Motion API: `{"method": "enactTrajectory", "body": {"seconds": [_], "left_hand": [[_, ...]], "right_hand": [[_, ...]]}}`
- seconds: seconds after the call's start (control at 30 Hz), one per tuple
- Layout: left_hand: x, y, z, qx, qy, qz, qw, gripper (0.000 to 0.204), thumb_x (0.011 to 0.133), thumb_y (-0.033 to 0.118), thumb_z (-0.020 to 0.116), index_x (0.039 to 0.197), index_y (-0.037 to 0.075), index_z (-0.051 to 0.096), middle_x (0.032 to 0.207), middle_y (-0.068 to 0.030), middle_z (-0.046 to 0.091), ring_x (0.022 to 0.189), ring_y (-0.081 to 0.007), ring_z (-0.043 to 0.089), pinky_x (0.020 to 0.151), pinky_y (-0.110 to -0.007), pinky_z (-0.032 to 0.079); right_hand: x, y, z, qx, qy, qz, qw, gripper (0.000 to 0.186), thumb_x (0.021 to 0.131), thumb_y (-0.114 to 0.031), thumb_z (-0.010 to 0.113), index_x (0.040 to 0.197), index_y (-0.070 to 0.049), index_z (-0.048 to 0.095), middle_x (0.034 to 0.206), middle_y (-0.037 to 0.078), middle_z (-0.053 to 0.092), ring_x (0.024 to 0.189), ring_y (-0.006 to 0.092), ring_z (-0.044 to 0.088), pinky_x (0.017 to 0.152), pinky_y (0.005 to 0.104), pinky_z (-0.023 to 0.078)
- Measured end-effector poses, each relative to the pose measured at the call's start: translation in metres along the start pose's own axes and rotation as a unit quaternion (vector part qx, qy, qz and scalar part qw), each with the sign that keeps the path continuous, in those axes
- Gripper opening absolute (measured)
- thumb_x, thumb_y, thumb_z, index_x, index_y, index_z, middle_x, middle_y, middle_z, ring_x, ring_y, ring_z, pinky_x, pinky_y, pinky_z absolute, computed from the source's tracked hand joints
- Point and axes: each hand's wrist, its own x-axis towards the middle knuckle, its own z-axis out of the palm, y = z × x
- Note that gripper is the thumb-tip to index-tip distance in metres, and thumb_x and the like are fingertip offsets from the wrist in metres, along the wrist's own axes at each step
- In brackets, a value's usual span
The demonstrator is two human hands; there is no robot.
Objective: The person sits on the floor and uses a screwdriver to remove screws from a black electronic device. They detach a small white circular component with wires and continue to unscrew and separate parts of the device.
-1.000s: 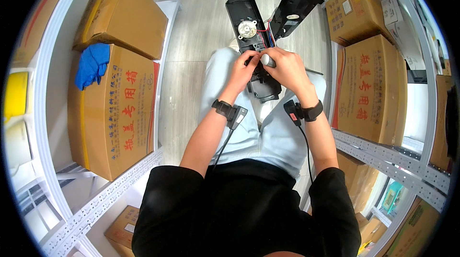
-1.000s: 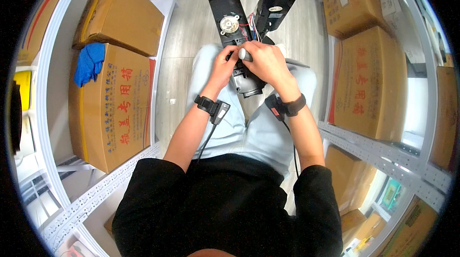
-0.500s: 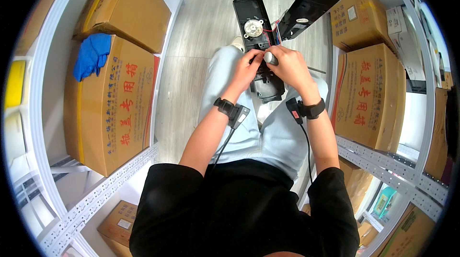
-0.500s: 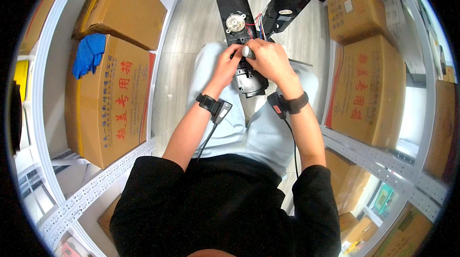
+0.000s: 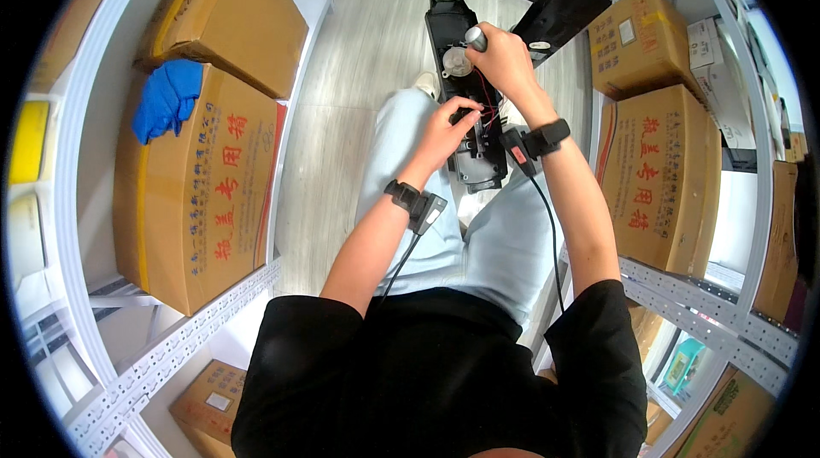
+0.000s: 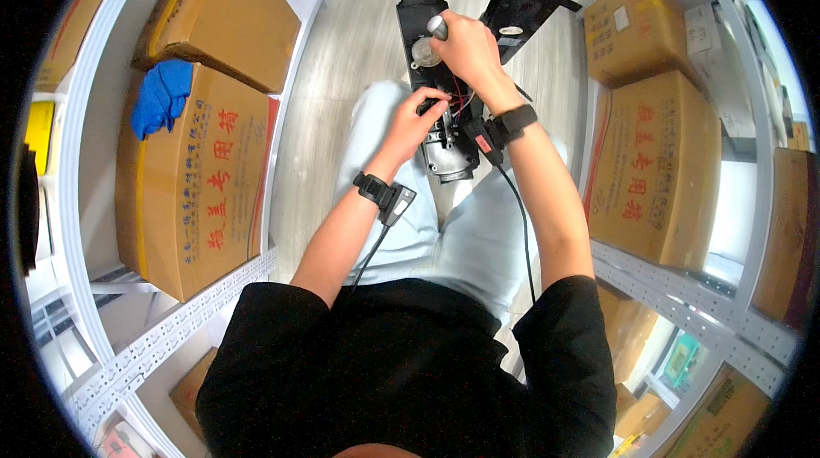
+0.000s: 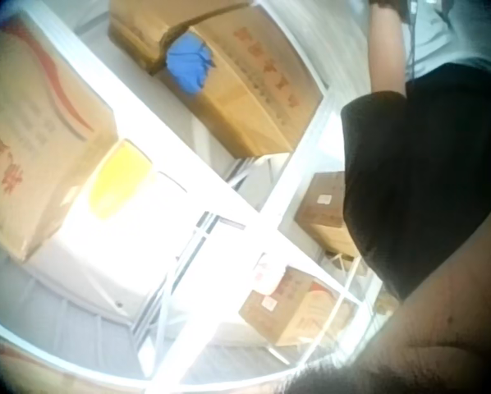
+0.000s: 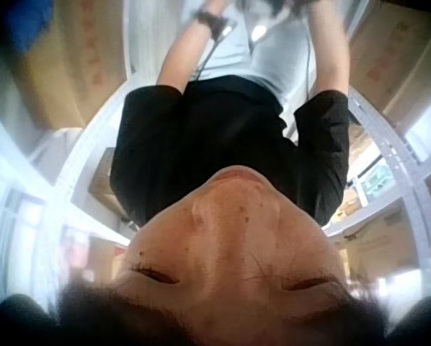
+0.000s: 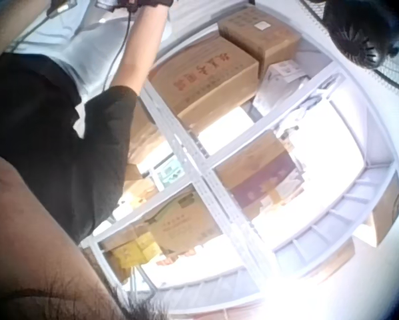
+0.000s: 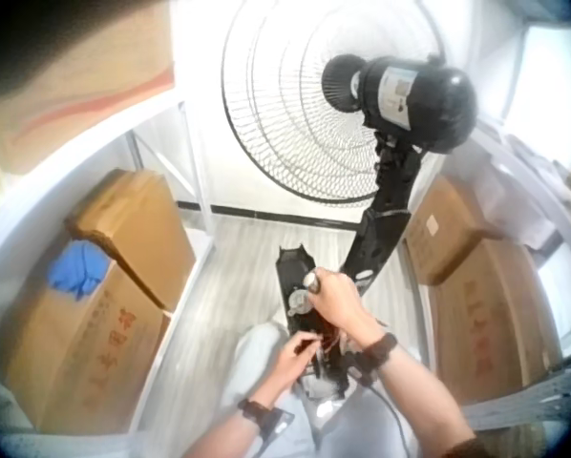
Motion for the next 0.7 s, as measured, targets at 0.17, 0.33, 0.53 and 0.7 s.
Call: {"method": "enactTrajectory", "body": {"seconds": [0.17,0.33,0.53,0.7], "left_hand": [[-0.001,0.006,0.0,-0.022,-0.009,-0.007,1.0,0.015,0.092,0.013,0.063,0.103,0.003,0.063,0.1,-0.0017,0.063,0.097,-0.0099,0.054,0.089,-0.026,0.042],[-0.002,0.005,0.0,-0.024,-0.002,-0.006,1.0,0.014,0.092,0.014,0.064,0.102,0.004,0.063,0.1,-0.0019,0.063,0.098,-0.0101,0.054,0.089,-0.027,0.042],[-0.001,0.004,0.001,-0.032,0.018,0.011,0.999,0.027,0.09,0.011,0.065,0.116,0.005,0.061,0.116,-0.0041,0.061,0.11,-0.012,0.052,0.097,-0.028,0.04],[0.002,0.003,0.003,-0.063,0.033,0.067,0.995,0.07,0.088,0.005,0.065,0.149,0.012,0.031,0.144,-0.0101,0.041,0.126,-0.0161,0.044,0.105,-0.03,0.036]], "right_hand": [[0.019,0.009,0.013,-0.039,0.003,0.032,0.999,0.024,0.077,-0.018,0.066,0.097,-0.006,0.063,0.083,0.022,0.066,0.083,0.0398,0.064,0.072,0.0449,0.051],[0.008,0.008,-0.007,0.037,0.053,0.029,0.998,0.022,0.079,-0.017,0.066,0.098,-0.007,0.066,0.082,0.017,0.069,0.077,0.0323,0.069,0.069,0.0399,0.054],[-0.04,0.005,-0.049,0.399,0.173,0.101,0.895,0.011,0.084,-0.011,0.072,0.089,-0.004,0.064,0.079,0.003,0.068,0.061,0.0074,0.058,0.055,0.0207,0.045],[-0.088,0.017,-0.039,0.447,0.25,0.114,0.851,0.01,0.086,-0.007,0.07,0.09,-0.003,0.061,0.078,0.006,0.067,0.06,0.0079,0.057,0.054,0.021,0.045]]}}
